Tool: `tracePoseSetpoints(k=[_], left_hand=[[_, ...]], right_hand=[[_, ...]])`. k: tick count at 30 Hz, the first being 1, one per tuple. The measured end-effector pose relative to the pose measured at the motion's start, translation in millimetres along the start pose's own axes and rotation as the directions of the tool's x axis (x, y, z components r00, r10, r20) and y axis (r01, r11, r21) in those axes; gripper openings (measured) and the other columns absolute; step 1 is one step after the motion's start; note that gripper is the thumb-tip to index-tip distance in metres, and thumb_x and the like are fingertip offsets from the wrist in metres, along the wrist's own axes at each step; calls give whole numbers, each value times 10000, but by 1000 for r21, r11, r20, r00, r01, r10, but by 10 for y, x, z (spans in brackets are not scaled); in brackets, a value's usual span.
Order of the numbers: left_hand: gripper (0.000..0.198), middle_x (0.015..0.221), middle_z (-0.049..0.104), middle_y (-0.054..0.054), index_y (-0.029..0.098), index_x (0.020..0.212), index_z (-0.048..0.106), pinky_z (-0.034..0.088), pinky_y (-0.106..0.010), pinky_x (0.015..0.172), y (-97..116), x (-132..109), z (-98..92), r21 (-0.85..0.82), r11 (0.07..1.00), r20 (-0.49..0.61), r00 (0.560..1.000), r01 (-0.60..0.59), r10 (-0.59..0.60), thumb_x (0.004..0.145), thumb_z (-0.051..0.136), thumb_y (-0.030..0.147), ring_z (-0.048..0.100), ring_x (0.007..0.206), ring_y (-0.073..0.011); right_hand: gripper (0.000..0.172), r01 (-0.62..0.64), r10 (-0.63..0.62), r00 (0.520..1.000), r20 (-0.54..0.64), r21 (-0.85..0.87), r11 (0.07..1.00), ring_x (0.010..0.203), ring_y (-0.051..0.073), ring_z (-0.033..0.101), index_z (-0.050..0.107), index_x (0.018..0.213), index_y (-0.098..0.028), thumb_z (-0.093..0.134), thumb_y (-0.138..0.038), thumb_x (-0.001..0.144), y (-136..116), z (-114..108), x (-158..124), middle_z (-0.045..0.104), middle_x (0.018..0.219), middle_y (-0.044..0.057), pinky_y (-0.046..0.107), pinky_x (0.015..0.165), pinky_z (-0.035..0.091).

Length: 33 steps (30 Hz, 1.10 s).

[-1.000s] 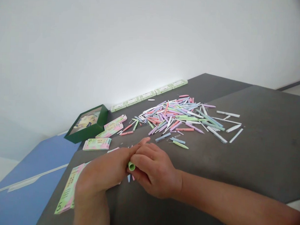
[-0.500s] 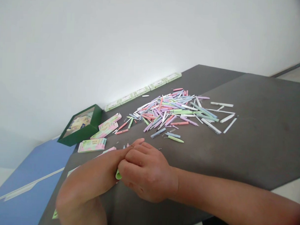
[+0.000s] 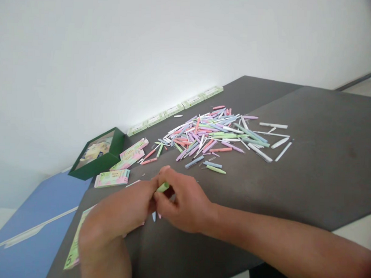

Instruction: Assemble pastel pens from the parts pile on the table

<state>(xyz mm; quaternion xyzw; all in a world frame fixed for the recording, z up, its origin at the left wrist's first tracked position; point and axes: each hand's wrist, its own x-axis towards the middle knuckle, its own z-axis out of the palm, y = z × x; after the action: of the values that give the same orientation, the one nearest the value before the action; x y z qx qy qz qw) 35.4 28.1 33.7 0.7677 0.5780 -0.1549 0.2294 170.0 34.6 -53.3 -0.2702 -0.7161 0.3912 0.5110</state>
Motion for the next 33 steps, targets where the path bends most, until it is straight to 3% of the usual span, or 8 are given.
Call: tracePoseSetpoints(k=[2,5,8,10,17,24,29,33], left_hand=[[582,1212,585,-95,195,1385,296,433,-353,827,-82,45,-6,25,999,-9,999,37,-37,858,426,406,585,978,-266],[769,1458,274,-140,143,1445,92,312,-365,988,-201,111,-12,45,999,-24,999,-25,26,859,376,553,377,1248,-284],[833,1487,137,-164,98,1444,-11,278,-329,1014,-273,167,-4,0,999,35,998,-49,49,867,345,581,315,1292,-254],[855,1467,197,-193,73,1437,-45,287,-323,1005,-305,194,-2,-22,999,53,998,-41,42,869,341,583,338,1281,-246],[891,1477,67,-232,53,1424,-87,314,-332,976,-482,254,-43,0,999,-21,999,-36,36,859,306,619,311,1292,-271],[951,1440,211,-253,18,1420,-87,351,-342,932,-433,425,45,67,997,32,999,-35,33,836,293,665,368,1254,-304],[950,1454,140,-255,13,1419,-83,344,-344,942,-445,427,57,65,996,37,998,-62,60,838,278,672,337,1273,-303],[919,1460,151,-235,32,1421,-96,326,-313,960,-467,400,39,54,994,35,995,-97,96,854,298,638,344,1274,-271]], right_hand=[[36,-254,267,963,-13,273,928,558,106,486,456,759,-196,446,-183,727,159,38,41,538,625,-33,218,523,373],[56,-523,522,831,193,591,614,438,101,483,406,707,-197,431,-173,663,448,49,106,510,509,-56,216,456,371],[116,-650,547,727,415,672,354,413,113,507,417,719,-195,445,-168,610,673,2,135,548,500,-45,217,432,365],[153,-671,500,716,487,679,298,415,110,509,429,740,-194,476,-162,597,752,-38,135,581,519,-35,213,436,364],[200,-667,478,725,497,680,304,390,76,453,442,755,-189,556,-153,595,822,-144,158,623,575,-26,186,415,296],[232,-633,441,761,476,694,344,419,61,439,508,827,-175,609,-156,619,836,-134,164,619,627,-29,186,426,292],[225,-596,362,803,474,635,491,448,49,408,590,904,-142,597,-222,694,832,-106,143,585,639,-26,186,431,265],[146,-499,231,825,516,473,726,513,62,428,579,855,-135,512,-248,792,810,-150,150,523,607,-36,189,481,305]])
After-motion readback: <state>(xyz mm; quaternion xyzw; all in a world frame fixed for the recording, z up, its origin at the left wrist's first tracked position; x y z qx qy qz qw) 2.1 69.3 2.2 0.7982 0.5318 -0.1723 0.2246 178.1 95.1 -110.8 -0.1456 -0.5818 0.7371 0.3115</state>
